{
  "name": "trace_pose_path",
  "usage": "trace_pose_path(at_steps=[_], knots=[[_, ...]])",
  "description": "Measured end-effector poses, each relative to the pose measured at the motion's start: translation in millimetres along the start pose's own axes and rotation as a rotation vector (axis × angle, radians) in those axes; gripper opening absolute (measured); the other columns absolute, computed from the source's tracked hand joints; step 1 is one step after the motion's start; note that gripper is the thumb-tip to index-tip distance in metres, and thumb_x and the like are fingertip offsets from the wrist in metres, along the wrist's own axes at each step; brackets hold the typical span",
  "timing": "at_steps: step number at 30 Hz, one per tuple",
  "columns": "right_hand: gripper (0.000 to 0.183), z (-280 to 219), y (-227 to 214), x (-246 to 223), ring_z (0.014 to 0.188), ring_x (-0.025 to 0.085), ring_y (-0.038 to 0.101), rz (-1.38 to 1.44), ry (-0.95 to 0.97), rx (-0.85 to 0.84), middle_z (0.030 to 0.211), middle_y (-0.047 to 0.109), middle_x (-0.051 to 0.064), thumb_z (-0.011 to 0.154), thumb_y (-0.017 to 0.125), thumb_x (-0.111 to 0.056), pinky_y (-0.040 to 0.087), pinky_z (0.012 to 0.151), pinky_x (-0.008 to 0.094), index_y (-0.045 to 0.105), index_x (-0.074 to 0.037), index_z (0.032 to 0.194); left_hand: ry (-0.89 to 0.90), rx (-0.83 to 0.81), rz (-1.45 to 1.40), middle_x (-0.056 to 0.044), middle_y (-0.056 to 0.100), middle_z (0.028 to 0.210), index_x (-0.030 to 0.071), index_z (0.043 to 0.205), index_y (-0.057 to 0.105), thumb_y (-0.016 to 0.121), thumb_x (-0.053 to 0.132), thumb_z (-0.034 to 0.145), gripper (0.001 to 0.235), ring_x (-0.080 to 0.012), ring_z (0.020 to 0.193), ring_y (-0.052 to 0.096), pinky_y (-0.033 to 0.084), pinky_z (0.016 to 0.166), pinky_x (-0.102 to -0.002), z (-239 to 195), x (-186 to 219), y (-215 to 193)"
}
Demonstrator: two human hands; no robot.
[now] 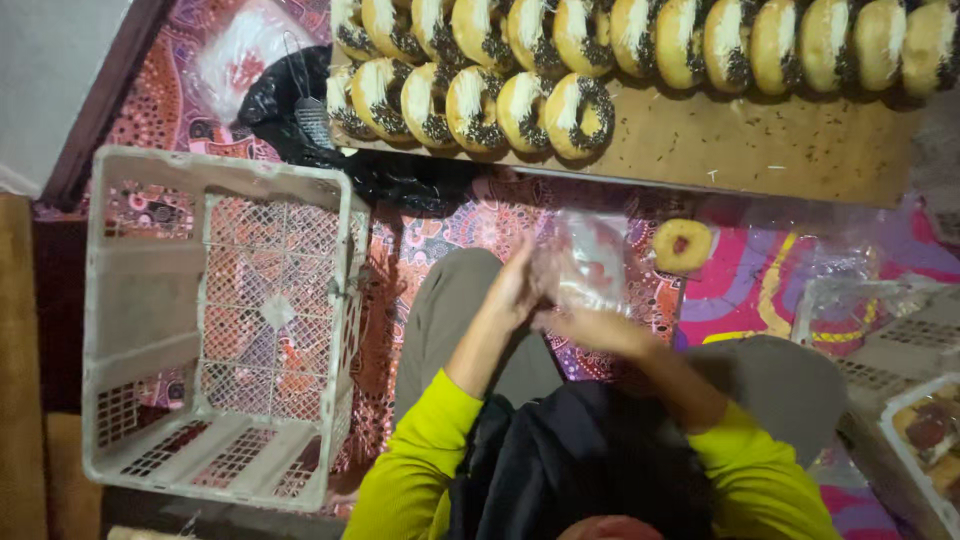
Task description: The person sits on a patterned floor mat and individually wraps doughnuts in clear plastic bags. They pick doughnuts from a tray, place them into bags, and arrange the wrapped items into a white plastic crate.
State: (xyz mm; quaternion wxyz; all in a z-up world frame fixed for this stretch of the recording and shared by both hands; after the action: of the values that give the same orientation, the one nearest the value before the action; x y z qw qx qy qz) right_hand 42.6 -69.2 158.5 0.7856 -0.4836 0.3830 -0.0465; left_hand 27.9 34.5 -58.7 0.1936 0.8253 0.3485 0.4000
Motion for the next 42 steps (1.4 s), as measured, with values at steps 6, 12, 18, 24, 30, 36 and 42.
trace_pose_path(at_steps=[6, 12, 18, 24, 30, 36, 42], knots=[[0.11, 63, -62, 116, 0.145, 0.035, 0.046, 0.093, 0.815, 0.337, 0.158, 0.048, 0.022, 0.083, 0.082, -0.062, 0.03, 0.122, 0.049, 0.028, -0.011, 0.164, 0.105, -0.081, -0.771, -0.017, 0.071, 0.126, -0.001, 0.13, 0.062, 0.05, 0.04, 0.109, 0.048, -0.0281, 0.111, 0.071, 0.059, 0.092, -0.04, -2, 91, -32], [0.138, 105, -98, 159, 0.153, 0.033, 0.04, 0.423, 0.659, 0.14, 0.157, 0.051, 0.017, 0.063, 0.093, -0.043, 0.023, 0.128, 0.049, 0.001, -0.025, 0.165, 0.111, 0.163, -0.647, -0.009, 0.068, 0.127, 0.012, 0.12, 0.059, 0.052, 0.039, 0.106, 0.031, -0.025, 0.113, 0.071, 0.062, 0.096, -0.042, -30, 101, -55], [0.12, 5, -119, 144, 0.173, 0.037, 0.024, 0.491, 0.649, 0.487, 0.178, 0.029, 0.015, 0.091, 0.09, -0.043, 0.02, 0.142, 0.051, 0.004, -0.022, 0.171, 0.09, -0.174, -0.618, -0.015, 0.069, 0.13, 0.008, 0.133, 0.061, 0.054, 0.049, 0.109, 0.048, -0.0295, 0.106, 0.07, 0.059, 0.059, -0.025, -52, 89, -41], [0.163, 43, -99, 108, 0.15, 0.047, 0.026, -0.267, 0.725, 0.739, 0.156, 0.045, 0.017, 0.062, 0.108, -0.042, -0.001, 0.11, 0.07, -0.019, -0.025, 0.162, -0.034, -0.047, -0.611, -0.008, 0.067, 0.133, 0.011, 0.133, 0.062, 0.049, 0.05, 0.102, 0.052, -0.0282, 0.119, 0.064, 0.057, 0.055, -0.019, -34, 75, 24], [0.153, 0, -119, 20, 0.126, 0.027, 0.056, 0.635, 0.299, 0.584, 0.143, 0.053, 0.014, 0.072, 0.103, -0.01, 0.052, 0.117, 0.039, -0.018, -0.025, 0.164, 0.046, -0.123, -0.826, -0.015, 0.061, 0.141, 0.007, 0.122, 0.058, 0.048, 0.039, 0.108, 0.036, -0.0298, 0.129, 0.061, 0.065, 0.078, -0.036, -44, 97, 84], [0.146, -52, -121, -10, 0.115, 0.026, 0.061, 0.626, 0.481, 0.7, 0.13, 0.053, 0.015, 0.073, 0.095, 0.0, 0.056, 0.101, 0.037, -0.013, -0.018, 0.17, 0.055, 0.008, -0.476, -0.012, 0.068, 0.124, 0.01, 0.127, 0.062, 0.061, 0.028, 0.102, 0.031, -0.025, 0.104, 0.07, 0.061, 0.083, -0.041, -86, 44, 142], [0.139, -39, -155, -50, 0.139, 0.03, 0.059, 0.621, 0.44, 0.497, 0.15, 0.056, 0.017, 0.081, 0.094, -0.004, 0.047, 0.122, 0.043, -0.011, -0.016, 0.171, 0.14, 0.077, -0.418, -0.01, 0.071, 0.103, 0.011, 0.118, 0.058, 0.066, 0.013, 0.09, 0.028, -0.0266, 0.093, 0.072, 0.064, 0.077, -0.042, -110, 51, 172]])
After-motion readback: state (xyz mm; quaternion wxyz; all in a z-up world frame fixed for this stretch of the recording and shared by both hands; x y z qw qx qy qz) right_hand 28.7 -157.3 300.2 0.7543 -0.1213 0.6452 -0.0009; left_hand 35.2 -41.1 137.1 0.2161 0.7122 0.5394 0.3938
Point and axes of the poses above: each hand's wrist, its own z-axis towards the middle knuckle, its own y-axis out of the palm, x = y × z, the point moved 10 cm from there along z, towards the middle knuckle
